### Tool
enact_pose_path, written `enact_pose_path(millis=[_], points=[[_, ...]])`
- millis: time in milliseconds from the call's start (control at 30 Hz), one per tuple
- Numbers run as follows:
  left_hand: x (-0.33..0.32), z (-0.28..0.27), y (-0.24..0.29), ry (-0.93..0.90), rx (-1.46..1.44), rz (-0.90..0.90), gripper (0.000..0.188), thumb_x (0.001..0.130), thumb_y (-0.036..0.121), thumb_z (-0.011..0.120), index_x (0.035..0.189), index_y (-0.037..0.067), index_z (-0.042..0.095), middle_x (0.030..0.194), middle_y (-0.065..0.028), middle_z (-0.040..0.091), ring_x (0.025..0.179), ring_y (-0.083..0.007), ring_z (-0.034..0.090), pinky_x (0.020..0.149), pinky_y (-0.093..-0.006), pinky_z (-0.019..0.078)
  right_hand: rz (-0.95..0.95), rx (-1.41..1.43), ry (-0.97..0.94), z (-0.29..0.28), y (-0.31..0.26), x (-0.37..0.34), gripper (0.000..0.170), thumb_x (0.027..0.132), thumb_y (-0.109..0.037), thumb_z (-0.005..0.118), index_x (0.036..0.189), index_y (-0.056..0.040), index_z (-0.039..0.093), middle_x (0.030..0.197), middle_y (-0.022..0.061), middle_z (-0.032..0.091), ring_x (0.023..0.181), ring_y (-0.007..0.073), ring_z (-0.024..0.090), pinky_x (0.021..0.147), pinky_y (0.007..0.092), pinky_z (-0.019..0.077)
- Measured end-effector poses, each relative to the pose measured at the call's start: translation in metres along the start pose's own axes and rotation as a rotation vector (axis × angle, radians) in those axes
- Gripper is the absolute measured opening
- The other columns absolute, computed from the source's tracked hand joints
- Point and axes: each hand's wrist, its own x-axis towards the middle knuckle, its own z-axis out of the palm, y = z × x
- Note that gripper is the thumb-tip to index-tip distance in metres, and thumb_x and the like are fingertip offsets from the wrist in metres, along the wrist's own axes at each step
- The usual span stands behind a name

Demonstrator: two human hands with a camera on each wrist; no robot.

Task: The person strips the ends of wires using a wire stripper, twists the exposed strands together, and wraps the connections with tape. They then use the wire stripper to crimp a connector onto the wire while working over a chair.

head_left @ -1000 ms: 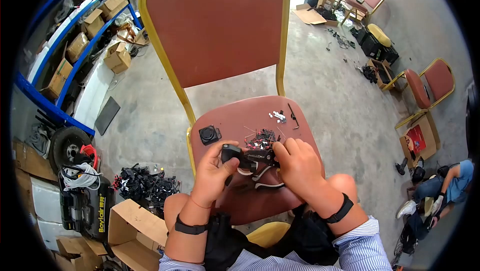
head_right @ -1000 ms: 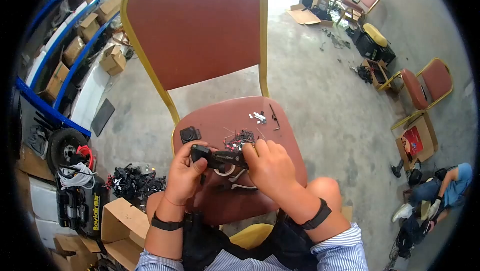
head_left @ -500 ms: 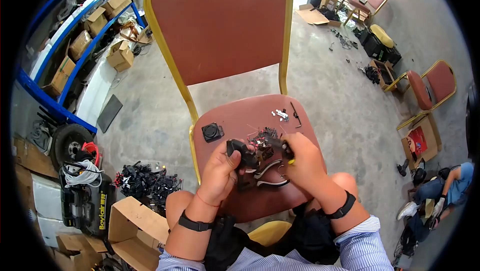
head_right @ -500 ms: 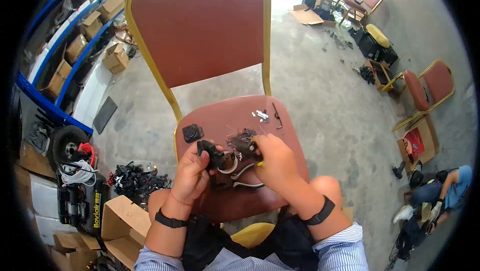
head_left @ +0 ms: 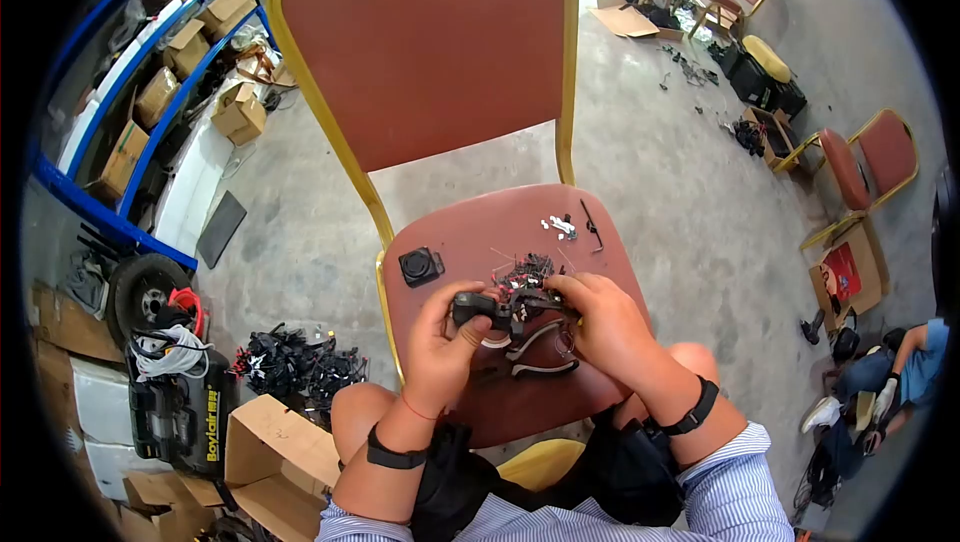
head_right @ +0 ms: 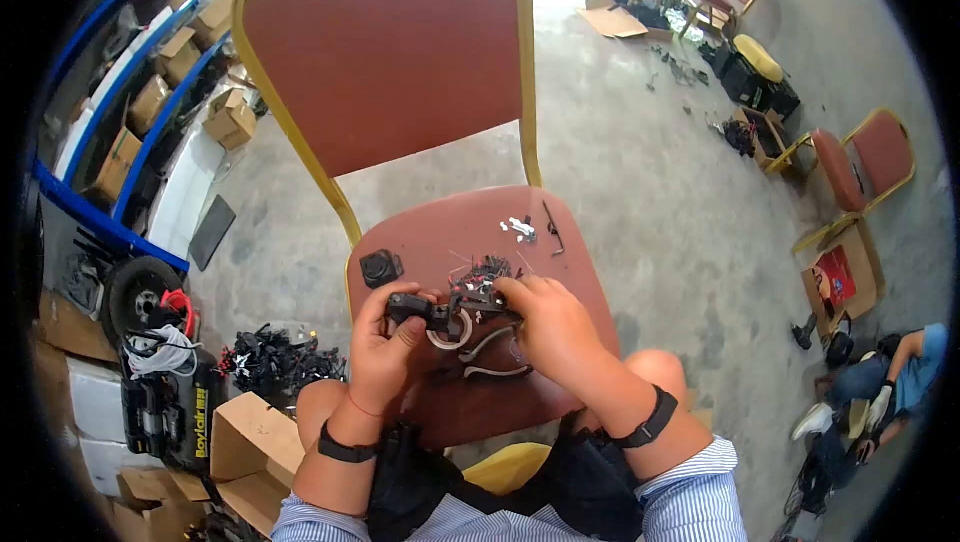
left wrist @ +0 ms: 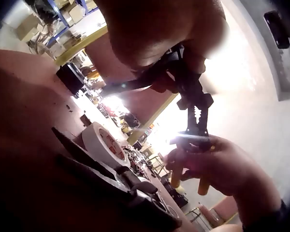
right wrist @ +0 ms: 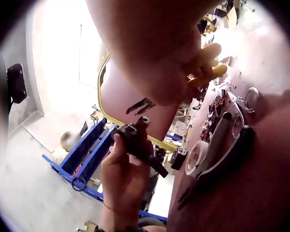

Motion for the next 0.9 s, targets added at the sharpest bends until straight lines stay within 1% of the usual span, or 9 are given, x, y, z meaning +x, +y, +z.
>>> enact_pose_path(millis=[67,133,267,367,467,533,633,833,900], points=[[0.002,0.0,0.002,0.005,-0.047,-0.06,0.039,0.099,0.008,0.067,0.134,-0.001,0.052,0.122,-0.0126,0.066,0.115,-0.0209,0.063,0.1,-0.0351,0.0518,-0.023,-0.013,0.021,-0.002,-0.005,0.002,0.048,0.075,0.0,0.064,0.123,-0.0085,0.066,0.107,0.0118,0.066,0.108,0.0347,0.061,0.09,0.0448,0.0489],[0.002,0.0,0.0,0.002,-0.027,-0.061,0.04,0.099,0.008,0.066,0.135,-0.001,0.052,0.121,-0.0122,0.066,0.114,-0.0206,0.063,0.098,-0.0345,0.0531,-0.041,-0.051,0.049,-0.001,-0.007,0.001,0.048,0.075,0.0,0.064,0.122,-0.0082,0.066,0.109,0.0102,0.064,0.11,0.0327,0.059,0.091,0.0438,0.047],[0.001,0.0,0.001,-0.005,-0.001,-0.078,0.04,0.099,0.007,0.066,0.136,0.0,0.051,0.122,-0.0117,0.064,0.113,-0.0197,0.062,0.096,-0.0329,0.0547,-0.091,-0.209,0.105,-0.004,-0.014,-0.001,0.044,0.078,-0.004,0.064,0.122,-0.0092,0.066,0.103,0.0079,0.062,0.104,0.0293,0.059,0.086,0.0414,0.0448],[-0.002,0.005,0.005,0.026,0.032,-0.084,0.041,0.097,0.01,0.069,0.133,0.001,0.052,0.12,-0.0126,0.067,0.116,-0.0207,0.062,0.103,-0.0346,0.0484,-0.13,-0.313,0.16,-0.006,-0.018,0.0,0.041,0.08,-0.008,0.063,0.121,-0.0091,0.066,0.098,0.0076,0.061,0.099,0.0283,0.058,0.082,0.0405,0.044],[-0.004,0.005,0.006,-0.002,0.056,-0.011,0.039,0.098,-0.001,0.064,0.135,0.001,0.052,0.124,-0.0112,0.062,0.113,-0.019,0.062,0.099,-0.0315,0.0525,-0.152,-0.376,0.204,-0.005,-0.02,-0.003,0.039,0.08,-0.01,0.063,0.119,-0.0094,0.066,0.095,0.0072,0.059,0.094,0.0271,0.057,0.078,0.0396,0.043],[-0.004,0.004,0.002,-0.006,0.084,0.035,0.039,0.097,-0.002,0.064,0.134,0.001,0.052,0.124,-0.0114,0.062,0.114,-0.0191,0.062,0.098,-0.0314,0.0525,-0.161,-0.4,0.209,-0.005,-0.02,-0.003,0.038,0.08,-0.01,0.063,0.117,-0.0097,0.066,0.094,0.0068,0.059,0.091,0.0263,0.057,0.076,0.0391,0.0424],[-0.005,0.004,0.002,-0.005,0.065,0.067,0.038,0.097,-0.002,0.065,0.133,0.0,0.053,0.124,-0.0117,0.061,0.115,-0.0192,0.061,0.098,-0.0313,0.0525,-0.105,-0.411,0.14,-0.011,-0.027,-0.005,0.048,0.076,-0.006,0.065,0.124,-0.0084,0.065,0.104,0.0066,0.062,0.102,0.0281,0.057,0.086,0.0402,0.0447],[-0.005,0.001,-0.001,-0.007,0.052,0.097,0.037,0.097,-0.002,0.065,0.132,0.0,0.054,0.124,-0.0122,0.061,0.116,-0.0197,0.061,0.099,-0.0317,0.0519,-0.121,-0.49,0.149,-0.008,-0.031,-0.007,0.053,0.075,-0.009,0.066,0.128,-0.0081,0.062,0.108,0.0062,0.061,0.103,0.0278,0.058,0.087,0.0406,0.0442],[-0.006,0.003,0.001,0.01,0.044,0.073,0.037,0.097,-0.003,0.064,0.132,0.0,0.054,0.124,-0.0124,0.061,0.116,-0.02,0.062,0.099,-0.0318,0.0517,-0.199,-0.537,0.257,-0.002,-0.028,-0.005,0.042,0.079,-0.013,0.062,0.121,-0.0074,0.062,0.098,0.005,0.059,0.092,0.0245,0.056,0.077,0.0382,0.0429]])
